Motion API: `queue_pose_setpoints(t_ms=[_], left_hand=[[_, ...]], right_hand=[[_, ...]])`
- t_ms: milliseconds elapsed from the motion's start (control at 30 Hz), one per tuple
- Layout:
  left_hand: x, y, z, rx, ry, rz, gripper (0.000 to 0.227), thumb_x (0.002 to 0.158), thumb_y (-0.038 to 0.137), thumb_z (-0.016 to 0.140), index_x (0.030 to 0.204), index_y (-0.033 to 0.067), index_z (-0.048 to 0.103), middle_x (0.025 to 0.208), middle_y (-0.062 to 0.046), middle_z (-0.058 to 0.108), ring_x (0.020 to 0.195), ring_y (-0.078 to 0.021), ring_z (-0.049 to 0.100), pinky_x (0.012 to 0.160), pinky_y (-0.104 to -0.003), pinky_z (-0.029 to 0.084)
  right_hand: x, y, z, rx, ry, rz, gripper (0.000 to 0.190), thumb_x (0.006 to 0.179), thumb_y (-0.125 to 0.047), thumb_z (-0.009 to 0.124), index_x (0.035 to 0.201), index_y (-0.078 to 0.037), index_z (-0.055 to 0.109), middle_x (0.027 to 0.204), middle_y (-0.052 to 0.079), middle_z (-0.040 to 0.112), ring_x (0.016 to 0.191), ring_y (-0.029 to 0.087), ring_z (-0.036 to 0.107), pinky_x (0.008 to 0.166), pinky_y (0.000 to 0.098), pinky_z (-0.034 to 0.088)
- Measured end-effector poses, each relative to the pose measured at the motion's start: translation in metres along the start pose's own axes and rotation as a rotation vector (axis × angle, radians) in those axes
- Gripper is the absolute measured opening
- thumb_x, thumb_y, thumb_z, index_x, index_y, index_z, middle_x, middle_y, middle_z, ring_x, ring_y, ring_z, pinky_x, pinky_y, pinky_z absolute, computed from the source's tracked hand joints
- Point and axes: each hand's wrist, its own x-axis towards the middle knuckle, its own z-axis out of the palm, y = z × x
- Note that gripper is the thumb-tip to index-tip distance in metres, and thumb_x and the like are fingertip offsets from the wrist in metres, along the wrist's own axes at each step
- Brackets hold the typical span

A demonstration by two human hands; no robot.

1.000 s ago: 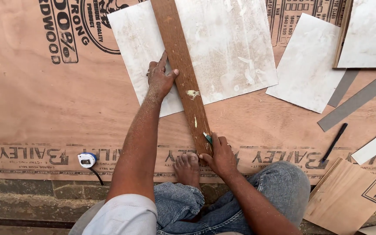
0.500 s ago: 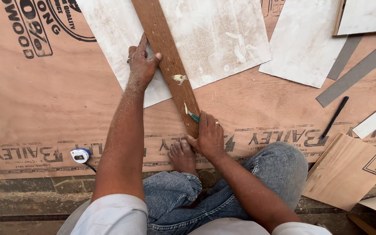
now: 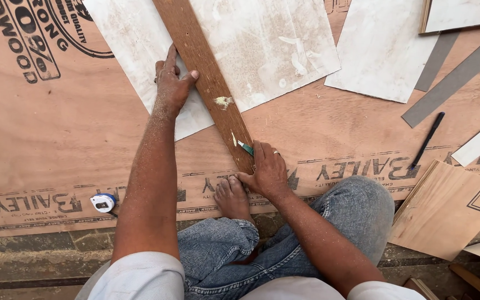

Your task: Measure and cut ceramic or laminate tiles using a hand tool and straight edge.

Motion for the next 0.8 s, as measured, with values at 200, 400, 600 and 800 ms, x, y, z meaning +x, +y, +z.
queue_pose_setpoints(t_ms=[200,400,600,800], left_hand=[[0.0006,-0.0011,0.0007,-0.008,0.006,0.005,0.088,0.092,0.021,0.077,0.163,0.0270,0.026,0.129,-0.010,0.045,0.123,-0.0253,0.053,0.112,-0.039,0.052],[-0.0010,0.0047,-0.0024,0.030,0.005,-0.021,0.089,0.091,0.023,0.077,0.164,0.0278,0.027,0.127,-0.011,0.046,0.122,-0.0253,0.053,0.112,-0.039,0.051],[0.0017,-0.0005,0.0001,0.006,0.001,0.005,0.089,0.091,0.024,0.078,0.163,0.0273,0.026,0.128,-0.011,0.043,0.124,-0.0257,0.051,0.112,-0.042,0.049],[0.0032,0.0010,-0.0009,0.085,-0.009,-0.019,0.086,0.093,0.028,0.074,0.163,0.0294,0.025,0.129,-0.012,0.046,0.126,-0.0266,0.053,0.114,-0.042,0.048]], right_hand=[[0.0007,-0.0021,-0.0020,-0.022,-0.046,0.039,0.110,0.066,-0.049,0.093,0.147,0.001,0.037,0.127,0.020,0.050,0.104,0.033,0.057,0.088,0.0501,0.051],[-0.0005,-0.0029,-0.0040,-0.012,-0.003,0.007,0.105,0.065,-0.048,0.093,0.143,0.000,0.040,0.124,0.018,0.051,0.103,0.032,0.058,0.087,0.0494,0.052],[0.0004,-0.0031,-0.0041,-0.024,-0.005,0.013,0.108,0.064,-0.049,0.094,0.143,0.000,0.039,0.124,0.019,0.051,0.103,0.033,0.059,0.086,0.0494,0.052],[0.0031,-0.0016,-0.0009,-0.056,-0.024,0.029,0.110,0.064,-0.053,0.094,0.143,0.001,0.039,0.123,0.019,0.051,0.104,0.033,0.060,0.085,0.0498,0.052]])
